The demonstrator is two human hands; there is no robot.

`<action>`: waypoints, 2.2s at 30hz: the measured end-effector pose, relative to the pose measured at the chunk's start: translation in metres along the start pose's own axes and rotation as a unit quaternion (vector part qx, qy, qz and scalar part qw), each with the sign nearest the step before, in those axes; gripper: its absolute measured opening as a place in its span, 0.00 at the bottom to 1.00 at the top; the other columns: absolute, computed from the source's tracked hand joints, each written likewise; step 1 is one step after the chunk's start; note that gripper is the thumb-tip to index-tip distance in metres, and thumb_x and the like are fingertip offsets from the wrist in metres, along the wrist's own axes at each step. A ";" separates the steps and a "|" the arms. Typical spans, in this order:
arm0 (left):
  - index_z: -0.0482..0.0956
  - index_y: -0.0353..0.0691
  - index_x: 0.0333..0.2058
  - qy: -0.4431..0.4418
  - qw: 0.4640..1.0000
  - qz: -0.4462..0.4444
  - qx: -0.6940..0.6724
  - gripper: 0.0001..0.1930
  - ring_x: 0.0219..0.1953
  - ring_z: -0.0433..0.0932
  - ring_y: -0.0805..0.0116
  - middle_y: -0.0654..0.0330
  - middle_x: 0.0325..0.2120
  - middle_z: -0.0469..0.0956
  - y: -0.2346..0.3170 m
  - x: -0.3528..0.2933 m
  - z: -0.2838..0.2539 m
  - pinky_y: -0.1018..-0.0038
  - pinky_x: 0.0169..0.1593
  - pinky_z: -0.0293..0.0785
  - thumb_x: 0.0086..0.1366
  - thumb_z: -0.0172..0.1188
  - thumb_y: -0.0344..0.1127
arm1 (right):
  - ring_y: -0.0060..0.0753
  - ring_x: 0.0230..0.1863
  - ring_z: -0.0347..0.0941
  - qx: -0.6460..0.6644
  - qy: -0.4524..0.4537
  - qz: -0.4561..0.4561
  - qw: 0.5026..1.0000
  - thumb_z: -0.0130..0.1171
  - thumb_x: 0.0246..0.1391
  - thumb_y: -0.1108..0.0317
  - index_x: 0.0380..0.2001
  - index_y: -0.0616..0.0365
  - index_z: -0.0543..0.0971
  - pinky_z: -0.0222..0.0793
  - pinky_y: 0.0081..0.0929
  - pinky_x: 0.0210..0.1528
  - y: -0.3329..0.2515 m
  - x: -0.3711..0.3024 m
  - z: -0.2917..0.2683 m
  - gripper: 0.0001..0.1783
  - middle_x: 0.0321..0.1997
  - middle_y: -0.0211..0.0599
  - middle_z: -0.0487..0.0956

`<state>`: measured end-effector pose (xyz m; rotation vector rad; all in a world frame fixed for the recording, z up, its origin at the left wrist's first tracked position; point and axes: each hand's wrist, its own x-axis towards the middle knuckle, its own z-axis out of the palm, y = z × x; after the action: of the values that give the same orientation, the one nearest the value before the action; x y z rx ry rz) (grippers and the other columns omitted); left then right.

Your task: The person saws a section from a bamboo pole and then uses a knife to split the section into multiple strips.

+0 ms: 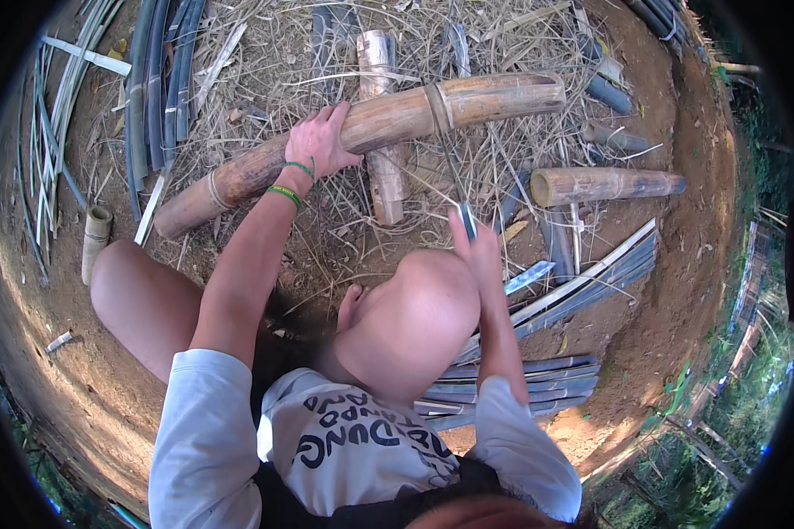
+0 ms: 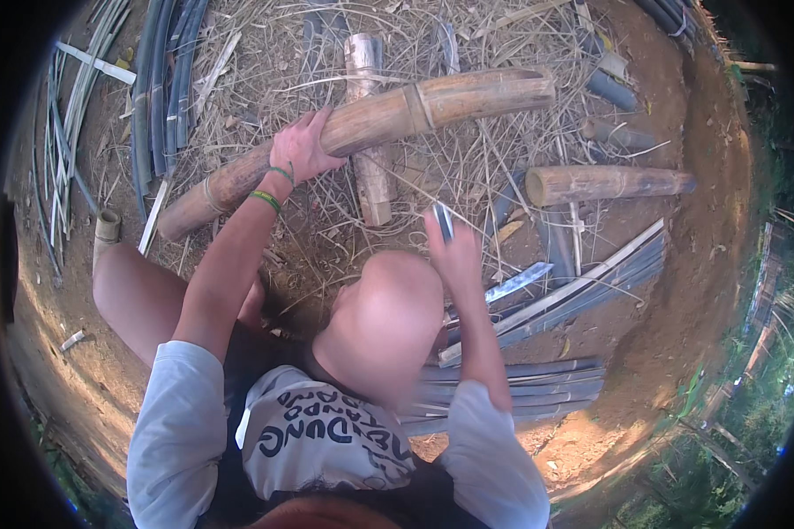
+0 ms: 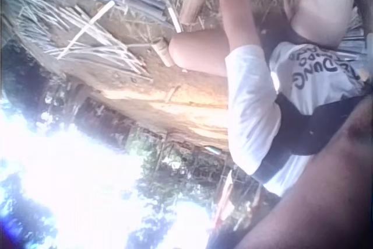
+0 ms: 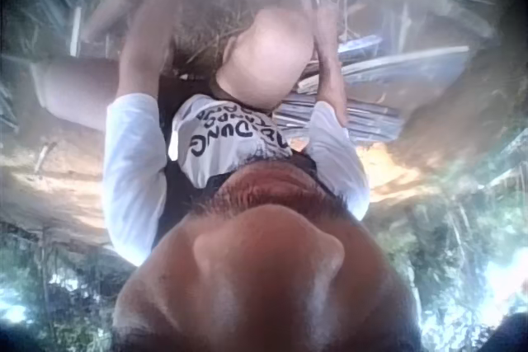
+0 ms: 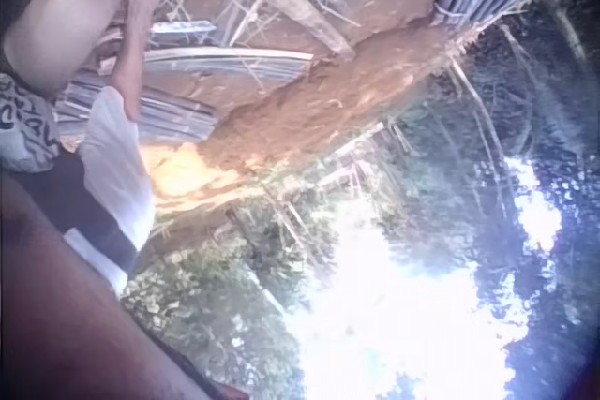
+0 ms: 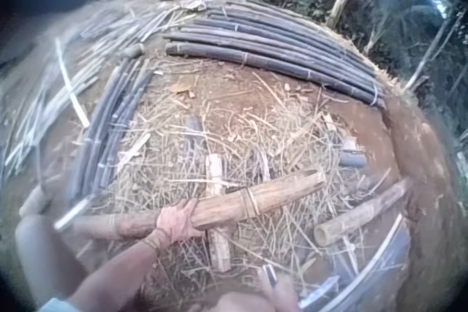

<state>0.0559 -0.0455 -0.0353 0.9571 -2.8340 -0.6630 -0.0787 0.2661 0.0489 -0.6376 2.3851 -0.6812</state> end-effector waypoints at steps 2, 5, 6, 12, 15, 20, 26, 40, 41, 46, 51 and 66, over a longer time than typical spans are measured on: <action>0.70 0.47 0.66 0.065 0.997 0.033 0.023 0.51 0.53 0.83 0.47 0.51 0.52 0.81 0.001 -0.002 0.015 0.56 0.57 0.82 0.42 0.81 0.54 | 0.73 0.41 0.82 0.007 -0.014 0.004 1.000 0.55 0.68 0.40 0.34 0.71 0.86 0.76 0.57 0.44 0.011 -0.014 -0.010 0.37 0.31 0.71 0.81; 0.71 0.47 0.66 0.015 1.000 0.011 0.011 0.51 0.53 0.83 0.48 0.52 0.52 0.82 0.008 0.003 0.007 0.56 0.56 0.82 0.42 0.81 0.54 | 0.73 0.38 0.82 -0.068 0.032 -0.004 0.997 0.56 0.68 0.40 0.31 0.71 0.86 0.76 0.56 0.42 -0.008 0.043 0.008 0.37 0.27 0.69 0.81; 0.71 0.46 0.66 0.024 0.999 0.030 -0.009 0.51 0.52 0.83 0.48 0.51 0.51 0.82 0.010 0.004 0.008 0.56 0.56 0.82 0.42 0.81 0.54 | 0.74 0.36 0.82 -0.010 0.038 -0.032 0.999 0.55 0.68 0.38 0.29 0.72 0.85 0.75 0.58 0.41 -0.029 0.077 0.012 0.40 0.26 0.68 0.81; 0.70 0.46 0.66 -0.017 1.000 -0.013 -0.008 0.51 0.55 0.82 0.45 0.51 0.56 0.79 0.006 0.002 -0.005 0.56 0.61 0.79 0.43 0.81 0.53 | 0.73 0.37 0.82 0.007 -0.005 0.014 1.000 0.56 0.67 0.38 0.31 0.74 0.85 0.76 0.56 0.42 0.011 -0.020 -0.006 0.39 0.29 0.70 0.81; 0.69 0.47 0.66 0.000 1.000 -0.007 0.013 0.51 0.53 0.83 0.47 0.53 0.54 0.81 0.003 -0.006 0.006 0.55 0.60 0.80 0.42 0.81 0.54 | 0.73 0.38 0.82 0.020 -0.013 0.041 0.999 0.56 0.67 0.37 0.33 0.74 0.85 0.76 0.57 0.44 0.014 -0.025 -0.012 0.40 0.30 0.70 0.81; 0.71 0.45 0.64 -0.008 1.000 0.012 -0.003 0.49 0.53 0.84 0.47 0.52 0.55 0.81 0.013 0.016 0.000 0.56 0.58 0.81 0.42 0.80 0.55 | 0.67 0.36 0.83 -0.028 0.039 0.011 0.999 0.57 0.67 0.37 0.31 0.72 0.85 0.76 0.51 0.41 -0.033 0.082 0.012 0.39 0.28 0.64 0.82; 0.72 0.45 0.63 0.009 1.000 -0.011 -0.001 0.49 0.55 0.83 0.47 0.51 0.56 0.81 0.005 0.006 -0.005 0.57 0.61 0.79 0.42 0.81 0.54 | 0.71 0.41 0.83 0.023 0.018 -0.044 0.999 0.57 0.67 0.38 0.33 0.73 0.85 0.77 0.55 0.44 0.009 -0.004 -0.004 0.39 0.32 0.68 0.83; 0.71 0.46 0.66 -0.023 1.000 0.007 -0.014 0.52 0.53 0.84 0.47 0.50 0.57 0.81 0.010 0.012 0.001 0.55 0.57 0.82 0.42 0.80 0.58 | 0.74 0.43 0.82 -0.047 0.012 0.024 0.999 0.57 0.66 0.38 0.34 0.69 0.87 0.77 0.57 0.48 -0.004 0.066 0.017 0.37 0.33 0.69 0.83; 0.71 0.46 0.66 -0.048 0.999 0.000 -0.015 0.52 0.53 0.84 0.47 0.50 0.56 0.81 0.014 0.015 0.002 0.55 0.57 0.82 0.42 0.80 0.58 | 0.74 0.42 0.82 -0.042 0.040 0.018 0.998 0.58 0.65 0.38 0.34 0.68 0.87 0.77 0.57 0.48 -0.006 0.095 0.026 0.36 0.33 0.68 0.83; 0.71 0.46 0.67 -0.033 0.999 -0.015 0.008 0.54 0.54 0.84 0.48 0.51 0.56 0.82 0.001 0.004 -0.009 0.57 0.59 0.82 0.42 0.81 0.59 | 0.73 0.44 0.82 0.021 0.010 0.030 0.999 0.60 0.64 0.38 0.36 0.67 0.87 0.77 0.56 0.47 -0.004 0.038 0.029 0.35 0.34 0.67 0.84; 0.72 0.44 0.66 -0.033 0.999 -0.024 0.013 0.54 0.54 0.84 0.49 0.50 0.55 0.82 0.015 0.011 -0.012 0.57 0.58 0.82 0.41 0.81 0.60 | 0.70 0.46 0.83 -0.033 -0.003 0.100 0.994 0.60 0.63 0.38 0.39 0.68 0.87 0.77 0.57 0.49 0.046 0.004 0.007 0.36 0.37 0.68 0.84; 0.73 0.38 0.61 -0.017 0.999 -0.022 0.046 0.52 0.49 0.86 0.46 0.46 0.49 0.84 0.063 -0.021 -0.025 0.52 0.53 0.81 0.41 0.80 0.63 | 0.63 0.30 0.82 0.037 0.096 -0.049 0.994 0.65 0.63 0.43 0.30 0.66 0.85 0.75 0.53 0.36 0.043 -0.038 -0.034 0.30 0.24 0.58 0.82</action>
<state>0.0432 0.0023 0.0156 1.0359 -2.9036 -0.5620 -0.0851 0.3309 0.0625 -0.6885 2.5025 -0.9045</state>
